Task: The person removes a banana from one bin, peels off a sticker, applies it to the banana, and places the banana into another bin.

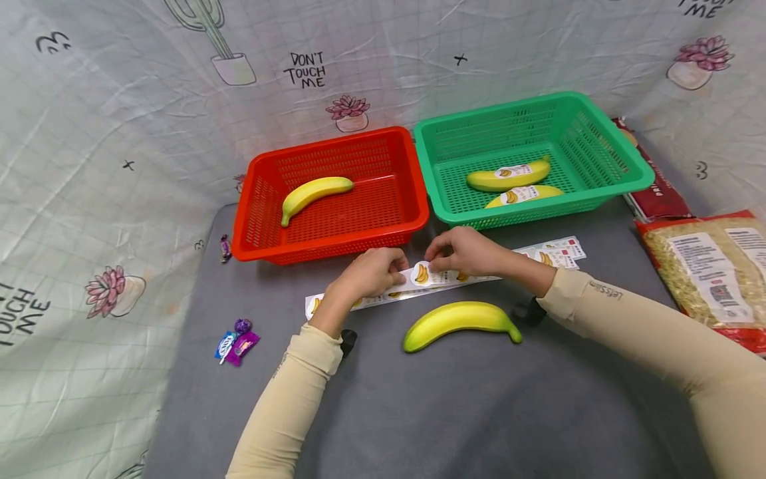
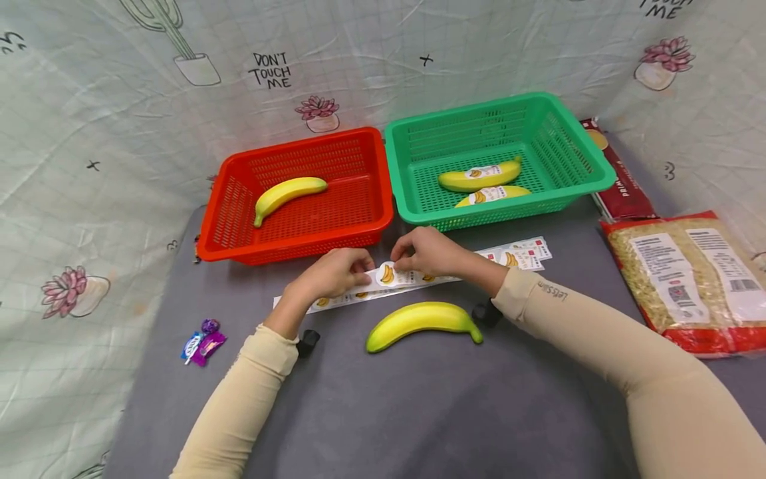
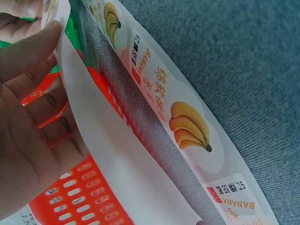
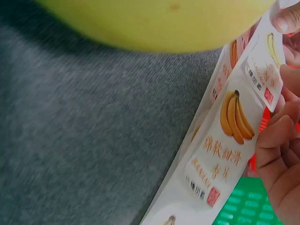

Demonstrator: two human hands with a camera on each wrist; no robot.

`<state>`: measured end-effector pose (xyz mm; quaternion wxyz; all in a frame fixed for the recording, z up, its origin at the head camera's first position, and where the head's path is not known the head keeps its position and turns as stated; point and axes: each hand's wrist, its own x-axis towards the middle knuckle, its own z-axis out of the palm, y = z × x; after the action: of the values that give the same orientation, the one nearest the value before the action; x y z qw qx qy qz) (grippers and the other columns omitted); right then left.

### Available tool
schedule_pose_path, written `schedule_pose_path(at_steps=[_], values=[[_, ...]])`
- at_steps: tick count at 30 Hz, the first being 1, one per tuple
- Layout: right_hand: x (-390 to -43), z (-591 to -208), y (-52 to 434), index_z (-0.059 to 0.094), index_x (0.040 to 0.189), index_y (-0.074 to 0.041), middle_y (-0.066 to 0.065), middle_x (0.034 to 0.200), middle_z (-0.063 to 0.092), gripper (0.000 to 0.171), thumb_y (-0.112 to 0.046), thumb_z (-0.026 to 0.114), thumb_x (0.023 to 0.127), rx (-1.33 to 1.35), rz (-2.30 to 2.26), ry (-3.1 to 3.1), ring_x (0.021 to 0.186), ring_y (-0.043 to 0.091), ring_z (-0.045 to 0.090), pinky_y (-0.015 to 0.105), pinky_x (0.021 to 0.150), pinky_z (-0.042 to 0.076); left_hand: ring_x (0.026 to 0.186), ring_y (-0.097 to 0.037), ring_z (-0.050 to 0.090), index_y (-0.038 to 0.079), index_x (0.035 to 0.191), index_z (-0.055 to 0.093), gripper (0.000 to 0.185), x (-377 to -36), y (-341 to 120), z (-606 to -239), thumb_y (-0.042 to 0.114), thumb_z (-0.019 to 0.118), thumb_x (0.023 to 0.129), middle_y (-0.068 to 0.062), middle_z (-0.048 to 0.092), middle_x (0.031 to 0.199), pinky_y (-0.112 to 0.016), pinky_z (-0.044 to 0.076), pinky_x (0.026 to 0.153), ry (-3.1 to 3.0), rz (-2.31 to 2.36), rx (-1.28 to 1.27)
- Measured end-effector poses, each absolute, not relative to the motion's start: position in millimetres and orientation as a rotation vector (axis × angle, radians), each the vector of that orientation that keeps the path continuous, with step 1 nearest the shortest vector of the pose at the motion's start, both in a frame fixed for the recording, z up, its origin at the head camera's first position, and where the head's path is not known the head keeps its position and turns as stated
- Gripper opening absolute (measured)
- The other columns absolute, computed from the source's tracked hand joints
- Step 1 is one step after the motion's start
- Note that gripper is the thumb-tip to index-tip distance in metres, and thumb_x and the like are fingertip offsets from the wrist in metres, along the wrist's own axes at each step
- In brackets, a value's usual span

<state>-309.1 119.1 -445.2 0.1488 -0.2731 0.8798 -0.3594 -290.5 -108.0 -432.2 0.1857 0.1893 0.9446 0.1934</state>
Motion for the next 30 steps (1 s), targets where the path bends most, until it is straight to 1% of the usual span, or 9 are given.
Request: schedule_pose_path(at_steps=[4,7,10,15,19,25,30], values=[[-310,-447,115,0.075,0.093,-0.010,0.002,0.081,0.068,0.003,-0.012,0.074,0.092,-0.802,-1.011,2.516,0.073,0.017,0.055,0.029,0.066,0.043,0.079,-0.017,0.056,0.014,0.102,0.069,0.007,-290,-106,-432,0.017,0.072,0.096,-0.003,0.063,0.087,-0.028,0.042,0.071,2.656,0.558,0.551],[-310,-449,115,0.075,0.090,-0.011,0.001,0.078,0.065,0.004,-0.013,0.074,0.093,-0.807,-1.005,2.515,0.070,0.015,0.053,0.029,0.064,0.042,0.078,-0.017,0.056,0.013,0.101,0.069,0.007,-289,-106,-433,0.017,0.072,0.096,-0.003,0.063,0.087,-0.028,0.042,0.070,2.653,0.566,0.559],[-310,-450,117,0.074,0.091,-0.011,0.001,0.080,0.066,0.004,-0.014,0.074,0.094,-0.810,-1.009,2.512,0.070,0.015,0.052,0.029,0.063,0.041,0.078,-0.017,0.056,0.013,0.101,0.069,0.007,-289,-106,-435,0.017,0.071,0.096,-0.003,0.063,0.087,-0.028,0.042,0.068,2.653,0.568,0.557],[-310,-449,119,0.073,0.091,-0.011,0.003,0.085,0.067,0.005,-0.014,0.072,0.095,-0.789,-1.036,2.476,0.070,0.015,0.051,0.028,0.061,0.041,0.079,-0.017,0.057,0.013,0.101,0.069,0.007,-289,-106,-438,0.017,0.071,0.096,-0.003,0.063,0.087,-0.028,0.042,0.070,2.663,0.552,0.554],[-309,-448,121,0.073,0.092,-0.011,0.003,0.085,0.066,0.006,-0.015,0.071,0.096,-0.774,-1.060,2.458,0.070,0.015,0.051,0.027,0.060,0.041,0.080,-0.017,0.057,0.013,0.100,0.069,0.006,-289,-106,-440,0.017,0.071,0.096,-0.003,0.064,0.087,-0.029,0.042,0.072,2.672,0.546,0.553],[-307,-446,124,0.072,0.094,-0.011,0.001,0.087,0.067,0.005,-0.016,0.070,0.097,-0.764,-1.097,2.466,0.075,0.016,0.053,0.029,0.067,0.043,0.080,-0.017,0.057,0.014,0.099,0.069,0.005,-290,-106,-443,0.018,0.071,0.096,-0.002,0.064,0.087,-0.030,0.042,0.071,2.692,0.522,0.530],[-307,-445,127,0.072,0.096,-0.010,0.002,0.089,0.068,0.006,-0.016,0.071,0.097,-0.754,-1.132,2.484,0.077,0.015,0.054,0.029,0.069,0.044,0.082,-0.018,0.057,0.013,0.098,0.069,0.007,-292,-109,-447,0.015,0.073,0.092,-0.002,0.063,0.086,-0.032,0.042,0.073,2.732,0.490,0.506]])
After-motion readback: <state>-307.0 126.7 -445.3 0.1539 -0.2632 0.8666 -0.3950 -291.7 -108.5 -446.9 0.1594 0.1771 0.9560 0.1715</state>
